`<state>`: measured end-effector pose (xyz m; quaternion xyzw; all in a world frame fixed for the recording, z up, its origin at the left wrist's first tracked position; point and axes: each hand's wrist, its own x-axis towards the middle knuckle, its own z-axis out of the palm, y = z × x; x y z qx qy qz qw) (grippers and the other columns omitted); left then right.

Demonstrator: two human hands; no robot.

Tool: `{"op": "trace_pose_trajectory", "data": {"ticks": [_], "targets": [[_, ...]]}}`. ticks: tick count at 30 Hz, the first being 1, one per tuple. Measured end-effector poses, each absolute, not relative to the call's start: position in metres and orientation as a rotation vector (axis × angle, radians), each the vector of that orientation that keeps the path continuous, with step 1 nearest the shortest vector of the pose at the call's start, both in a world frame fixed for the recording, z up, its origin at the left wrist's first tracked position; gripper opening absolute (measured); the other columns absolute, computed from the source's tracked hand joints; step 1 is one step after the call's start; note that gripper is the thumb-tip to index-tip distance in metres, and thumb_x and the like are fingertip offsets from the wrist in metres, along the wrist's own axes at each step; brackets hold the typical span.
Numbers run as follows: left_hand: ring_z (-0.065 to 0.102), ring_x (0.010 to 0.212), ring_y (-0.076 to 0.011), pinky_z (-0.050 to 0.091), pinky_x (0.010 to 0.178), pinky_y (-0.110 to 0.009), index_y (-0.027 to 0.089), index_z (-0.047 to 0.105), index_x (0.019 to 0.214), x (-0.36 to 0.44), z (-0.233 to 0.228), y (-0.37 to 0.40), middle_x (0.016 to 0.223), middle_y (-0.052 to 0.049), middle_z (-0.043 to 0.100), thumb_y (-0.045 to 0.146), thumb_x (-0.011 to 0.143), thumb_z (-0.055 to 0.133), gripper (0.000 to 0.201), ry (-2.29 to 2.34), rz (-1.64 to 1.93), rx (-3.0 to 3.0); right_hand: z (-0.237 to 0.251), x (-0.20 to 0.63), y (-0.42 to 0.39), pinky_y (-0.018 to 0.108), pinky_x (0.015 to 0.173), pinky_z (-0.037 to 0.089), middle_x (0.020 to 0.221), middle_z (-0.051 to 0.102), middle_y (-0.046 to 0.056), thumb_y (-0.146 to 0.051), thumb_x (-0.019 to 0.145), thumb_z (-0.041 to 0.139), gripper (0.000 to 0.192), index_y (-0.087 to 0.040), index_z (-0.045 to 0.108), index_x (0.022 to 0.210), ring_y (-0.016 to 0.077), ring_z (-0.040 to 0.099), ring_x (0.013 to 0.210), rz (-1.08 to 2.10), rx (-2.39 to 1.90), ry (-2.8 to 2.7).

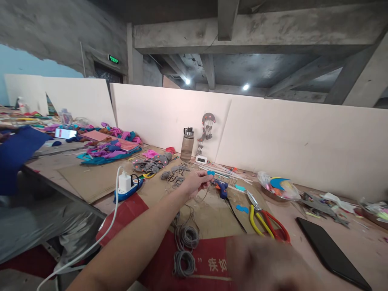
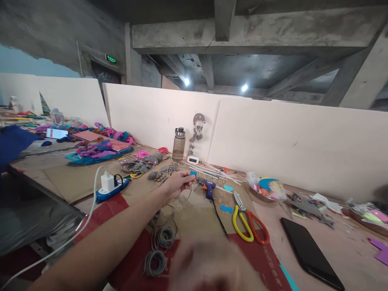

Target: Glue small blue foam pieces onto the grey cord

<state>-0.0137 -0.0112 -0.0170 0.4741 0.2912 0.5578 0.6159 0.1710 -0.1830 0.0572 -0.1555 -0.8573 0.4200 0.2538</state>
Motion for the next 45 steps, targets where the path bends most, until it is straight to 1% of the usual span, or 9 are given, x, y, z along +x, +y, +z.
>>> {"op": "trace_pose_trajectory", "data": {"ticks": [1, 3, 6, 10, 14, 23, 28, 37, 45], "targets": [[0.044, 0.051, -0.0044, 0.028, 0.049, -0.021, 0.011, 0.059, 0.066, -0.013, -0.016, -0.012, 0.065, 0.000, 0.059, 0.039, 0.050, 0.088, 0.043, 0.670, 1.288, 1.086, 0.056, 0.167, -0.165, 0.033, 0.057, 0.048, 0.070, 0.068, 0.002, -0.048, 0.081, 0.056, 0.021, -0.037, 0.074, 0.077, 0.0174, 0.060, 0.063, 0.999, -0.586, -2.172], [0.045, 0.051, -0.0050, 0.029, 0.050, -0.021, 0.011, 0.059, 0.066, -0.013, -0.014, -0.015, 0.064, 0.000, 0.059, 0.036, 0.050, 0.088, 0.042, 0.659, 1.302, 1.075, 0.050, 0.160, -0.124, 0.033, 0.065, 0.048, 0.075, 0.069, 0.003, -0.043, 0.076, 0.066, 0.017, -0.028, 0.071, 0.070, 0.0186, 0.060, 0.070, 0.726, -0.836, -1.938], [0.046, 0.052, -0.0051, 0.031, 0.050, -0.021, 0.011, 0.059, 0.067, -0.013, -0.010, -0.018, 0.065, 0.000, 0.060, 0.033, 0.051, 0.088, 0.040, 0.621, 1.329, 1.069, 0.031, 0.152, -0.066, 0.031, 0.061, 0.045, 0.065, 0.061, 0.002, -0.045, 0.077, 0.063, 0.025, -0.021, 0.063, 0.069, 0.0173, 0.054, 0.063, 0.510, -1.016, -1.775], [0.048, 0.051, -0.0050, 0.032, 0.049, -0.020, 0.011, 0.058, 0.070, -0.011, -0.009, -0.019, 0.068, -0.002, 0.063, 0.031, 0.052, 0.088, 0.040, 0.593, 1.337, 1.058, -0.002, 0.153, -0.025, 0.032, 0.068, 0.047, 0.090, 0.061, 0.005, -0.046, 0.080, 0.058, 0.033, -0.018, 0.057, 0.098, 0.0176, 0.056, 0.074, 0.387, -1.023, -1.730], [0.048, 0.050, -0.0050, 0.033, 0.049, -0.019, 0.012, 0.058, 0.073, -0.006, -0.012, -0.019, 0.066, -0.001, 0.062, 0.031, 0.056, 0.086, 0.038, 0.603, 1.315, 1.111, -0.017, 0.161, -0.025, 0.033, 0.075, 0.047, 0.102, 0.060, 0.008, -0.042, 0.086, 0.052, 0.034, -0.018, 0.052, 0.110, 0.0191, 0.057, 0.087, 0.365, -0.991, -1.794], [0.048, 0.049, -0.0046, 0.033, 0.049, -0.019, 0.012, 0.059, 0.075, -0.001, -0.009, -0.029, 0.060, 0.003, 0.058, 0.032, 0.058, 0.085, 0.037, 0.586, 1.270, 1.174, -0.012, 0.159, -0.042, 0.033, 0.077, 0.045, 0.097, 0.062, 0.007, -0.035, 0.091, 0.045, 0.020, -0.021, 0.051, 0.103, 0.0195, 0.057, 0.087, 0.313, -0.996, -1.884], [0.048, 0.050, -0.0043, 0.032, 0.048, -0.018, 0.012, 0.058, 0.075, -0.001, -0.008, -0.032, 0.061, 0.003, 0.058, 0.032, 0.057, 0.086, 0.039, 0.590, 1.225, 1.180, -0.012, 0.157, -0.043, 0.031, 0.074, 0.042, 0.089, 0.061, 0.005, -0.034, 0.093, 0.041, 0.015, -0.022, 0.049, 0.092, 0.0191, 0.055, 0.081, 0.247, -1.020, -1.912], [0.049, 0.052, -0.0039, 0.032, 0.049, -0.018, 0.011, 0.059, 0.076, 0.001, -0.007, -0.033, 0.068, 0.000, 0.063, 0.033, 0.059, 0.085, 0.038, 0.580, 1.174, 1.168, -0.013, 0.158, -0.045, 0.030, 0.067, 0.037, 0.076, 0.057, 0.003, -0.034, 0.097, 0.028, 0.025, -0.025, 0.039, 0.077, 0.0181, 0.050, 0.070, 0.062, -1.057, -1.972], [0.044, 0.048, -0.0034, 0.028, 0.047, -0.019, 0.012, 0.057, 0.068, -0.007, -0.013, -0.022, 0.068, -0.002, 0.065, 0.034, 0.063, 0.081, 0.032, 0.707, 1.244, 1.208, -0.014, 0.173, -0.030, 0.029, 0.063, 0.037, 0.064, 0.056, 0.002, -0.047, 0.099, 0.020, 0.044, -0.024, 0.043, 0.069, 0.0178, 0.052, 0.062, 0.152, -1.192, -1.874]]}}
